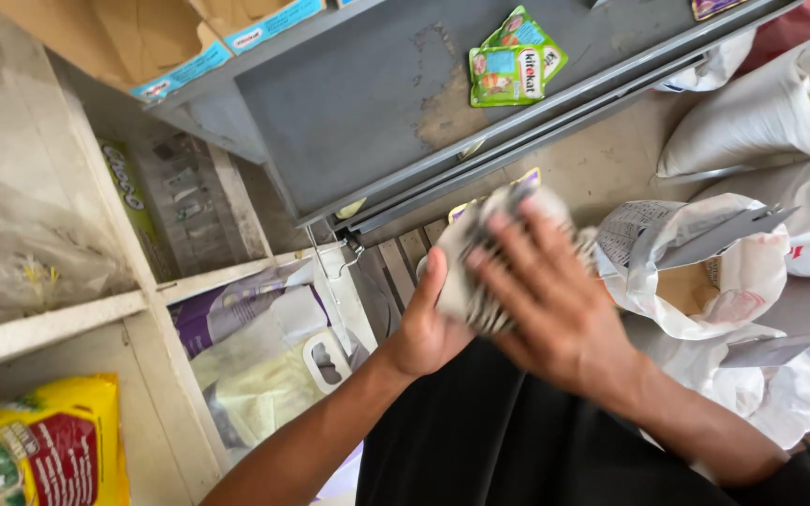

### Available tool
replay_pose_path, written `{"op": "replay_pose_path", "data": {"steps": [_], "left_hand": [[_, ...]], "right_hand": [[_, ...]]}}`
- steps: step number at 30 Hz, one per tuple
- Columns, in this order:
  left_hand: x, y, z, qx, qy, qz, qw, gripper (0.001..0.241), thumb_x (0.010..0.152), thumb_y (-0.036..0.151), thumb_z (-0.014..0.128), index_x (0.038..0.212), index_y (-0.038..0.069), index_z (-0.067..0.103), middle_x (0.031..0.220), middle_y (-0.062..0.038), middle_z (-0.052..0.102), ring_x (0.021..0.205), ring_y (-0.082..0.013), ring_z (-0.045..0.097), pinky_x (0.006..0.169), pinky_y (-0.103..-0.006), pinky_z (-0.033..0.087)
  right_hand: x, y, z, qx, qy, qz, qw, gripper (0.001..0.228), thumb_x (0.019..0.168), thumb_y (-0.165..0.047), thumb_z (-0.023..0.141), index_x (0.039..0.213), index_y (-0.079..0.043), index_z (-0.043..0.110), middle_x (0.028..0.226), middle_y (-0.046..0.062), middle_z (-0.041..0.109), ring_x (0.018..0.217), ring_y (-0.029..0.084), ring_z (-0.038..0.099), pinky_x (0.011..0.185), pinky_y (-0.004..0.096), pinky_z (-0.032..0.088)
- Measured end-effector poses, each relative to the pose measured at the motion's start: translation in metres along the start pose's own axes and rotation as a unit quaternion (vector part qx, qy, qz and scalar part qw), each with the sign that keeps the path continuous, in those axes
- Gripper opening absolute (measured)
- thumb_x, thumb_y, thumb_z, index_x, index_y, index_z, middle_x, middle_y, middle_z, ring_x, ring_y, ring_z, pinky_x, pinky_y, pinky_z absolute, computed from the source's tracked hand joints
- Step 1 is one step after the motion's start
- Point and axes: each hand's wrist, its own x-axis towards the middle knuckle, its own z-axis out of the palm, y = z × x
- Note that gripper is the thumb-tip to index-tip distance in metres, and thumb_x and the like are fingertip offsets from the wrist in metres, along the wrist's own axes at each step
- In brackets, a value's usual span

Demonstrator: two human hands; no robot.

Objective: Wiping down and organizing pet food pouches on a grocery store shelf.

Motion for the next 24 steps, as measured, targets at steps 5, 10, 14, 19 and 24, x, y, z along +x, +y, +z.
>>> {"op": "replay_pose_path", "data": {"steps": [5,10,14,19,24], "left_hand": [[-0.004,0.008,0.003,-0.028,-0.040,-0.045,0.998,0.080,0.107,0.060,0.023,0.167,0.008,0.019,0.164,-0.011,0.038,0.146,-0.0206,0.044,0.124,-0.0409,0.037],[-0.020,-0.007,-0.019,-0.077,-0.018,-0.049,0.996,0.065,0.113,0.052,0.030,0.160,0.008,0.038,0.142,-0.009,0.063,0.113,-0.0161,0.069,0.090,-0.0309,0.058],[-0.007,0.008,0.011,-0.068,-0.036,-0.056,0.995,0.076,0.107,0.059,0.025,0.165,0.010,0.021,0.162,-0.008,0.038,0.143,-0.0189,0.044,0.121,-0.0388,0.036],[-0.018,-0.005,-0.013,-0.067,-0.006,-0.045,0.997,0.072,0.110,0.056,0.027,0.162,0.006,0.031,0.152,-0.012,0.052,0.130,-0.0198,0.059,0.109,-0.0344,0.051],[-0.006,0.008,0.023,-0.032,-0.020,-0.003,0.999,0.081,0.107,0.059,0.015,0.163,0.002,0.025,0.161,-0.015,0.041,0.145,-0.0245,0.044,0.122,-0.0420,0.033]], "right_hand": [[0.004,0.013,-0.008,0.022,-0.006,0.050,0.998,0.065,0.087,-0.028,0.074,0.143,0.000,0.057,0.158,0.024,0.045,0.151,0.044,0.039,0.127,0.059,0.028],[0.005,-0.004,-0.009,0.053,0.005,-0.006,0.999,0.062,0.092,-0.031,0.075,0.139,0.005,0.059,0.153,0.029,0.046,0.145,0.047,0.048,0.122,0.057,0.041],[0.010,-0.003,-0.017,0.065,0.005,0.062,0.996,0.060,0.089,-0.024,0.072,0.140,0.003,0.057,0.155,0.025,0.048,0.150,0.042,0.043,0.125,0.058,0.032],[-0.002,-0.017,-0.010,0.077,-0.010,0.012,0.997,0.063,0.084,-0.020,0.076,0.140,0.003,0.058,0.155,0.027,0.046,0.149,0.046,0.042,0.125,0.059,0.035],[0.008,-0.012,-0.014,0.030,0.021,0.139,0.990,0.065,0.087,-0.016,0.078,0.143,0.006,0.053,0.158,0.026,0.045,0.151,0.043,0.041,0.126,0.055,0.031]]}}
